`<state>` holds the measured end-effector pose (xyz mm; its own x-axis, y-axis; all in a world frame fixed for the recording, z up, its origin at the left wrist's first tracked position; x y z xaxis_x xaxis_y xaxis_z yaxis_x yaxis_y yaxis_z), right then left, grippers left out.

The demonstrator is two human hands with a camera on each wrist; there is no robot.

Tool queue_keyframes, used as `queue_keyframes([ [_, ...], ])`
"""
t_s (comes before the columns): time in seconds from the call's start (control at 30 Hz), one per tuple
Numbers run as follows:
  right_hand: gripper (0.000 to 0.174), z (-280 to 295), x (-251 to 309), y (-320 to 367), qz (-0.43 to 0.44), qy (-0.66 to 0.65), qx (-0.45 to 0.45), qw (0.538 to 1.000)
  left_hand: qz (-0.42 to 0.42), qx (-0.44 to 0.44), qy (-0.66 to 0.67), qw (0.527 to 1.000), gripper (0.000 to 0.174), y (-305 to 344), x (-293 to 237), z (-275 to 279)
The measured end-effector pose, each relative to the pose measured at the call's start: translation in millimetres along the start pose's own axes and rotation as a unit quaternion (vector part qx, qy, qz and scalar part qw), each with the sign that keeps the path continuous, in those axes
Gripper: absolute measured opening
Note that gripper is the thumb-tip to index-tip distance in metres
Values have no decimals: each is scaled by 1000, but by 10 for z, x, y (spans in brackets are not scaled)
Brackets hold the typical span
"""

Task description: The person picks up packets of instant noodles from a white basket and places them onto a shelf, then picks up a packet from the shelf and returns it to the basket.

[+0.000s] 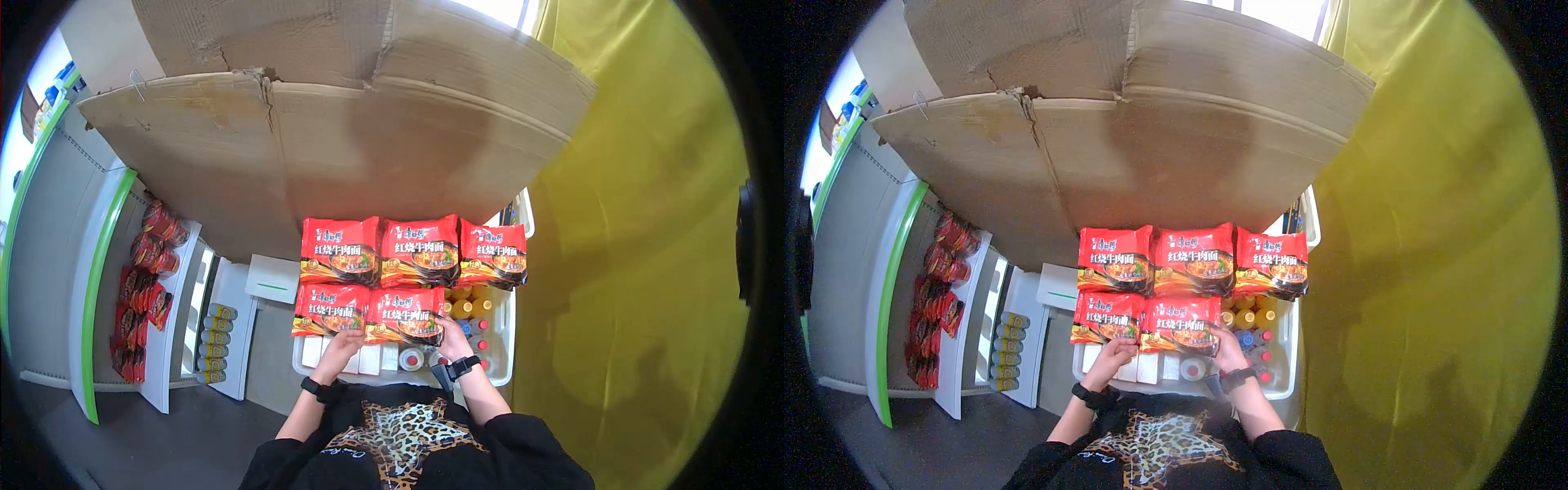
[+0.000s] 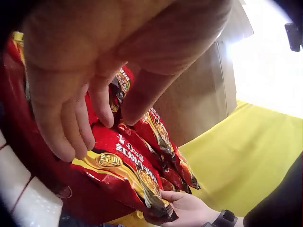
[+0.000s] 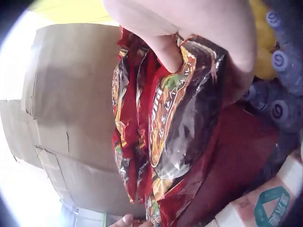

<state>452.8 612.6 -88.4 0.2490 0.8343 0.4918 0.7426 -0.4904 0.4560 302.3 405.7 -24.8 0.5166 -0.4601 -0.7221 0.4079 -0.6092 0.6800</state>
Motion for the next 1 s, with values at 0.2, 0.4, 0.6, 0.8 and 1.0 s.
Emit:
queue_keyframes([
  [0.2, 29, -43, -41, 13, 2, 6, 0, 1000, 5, -6, -17, 1000, 30, 26, 4, 51],
  [0.4, 30, 5, -94, -48, 8, 19, 3, 1000, 32, 1, -35, 999, 29, 12, 43, 124],
  [0.6, 31, 3, -99, -51, 1, 32, 11, 999, 25, -17, 2, 1000, 32, 67, 7, 168],
  [0.8, 28, -34, -34, 96, -23, 48, -9, 999, 32, -12, 2, 999, 31, 65, 138, 239],
  [1.0, 30, -27, -6, 224, -14, 102, 12, 995, 39, -46, 28, 998, 33, 151, 141, 233],
])
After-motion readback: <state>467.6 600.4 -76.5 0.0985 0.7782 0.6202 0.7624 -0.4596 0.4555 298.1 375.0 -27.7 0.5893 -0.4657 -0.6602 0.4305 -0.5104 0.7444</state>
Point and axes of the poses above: each hand's wrist, its own y-axis away from the middle knuckle, its own z-axis out of the back of the hand, x = y × z, the point moved 4 cm from there along -y, towards the middle knuckle, and after that the axes turned 11 degrees about z, right-handed, at the moved point
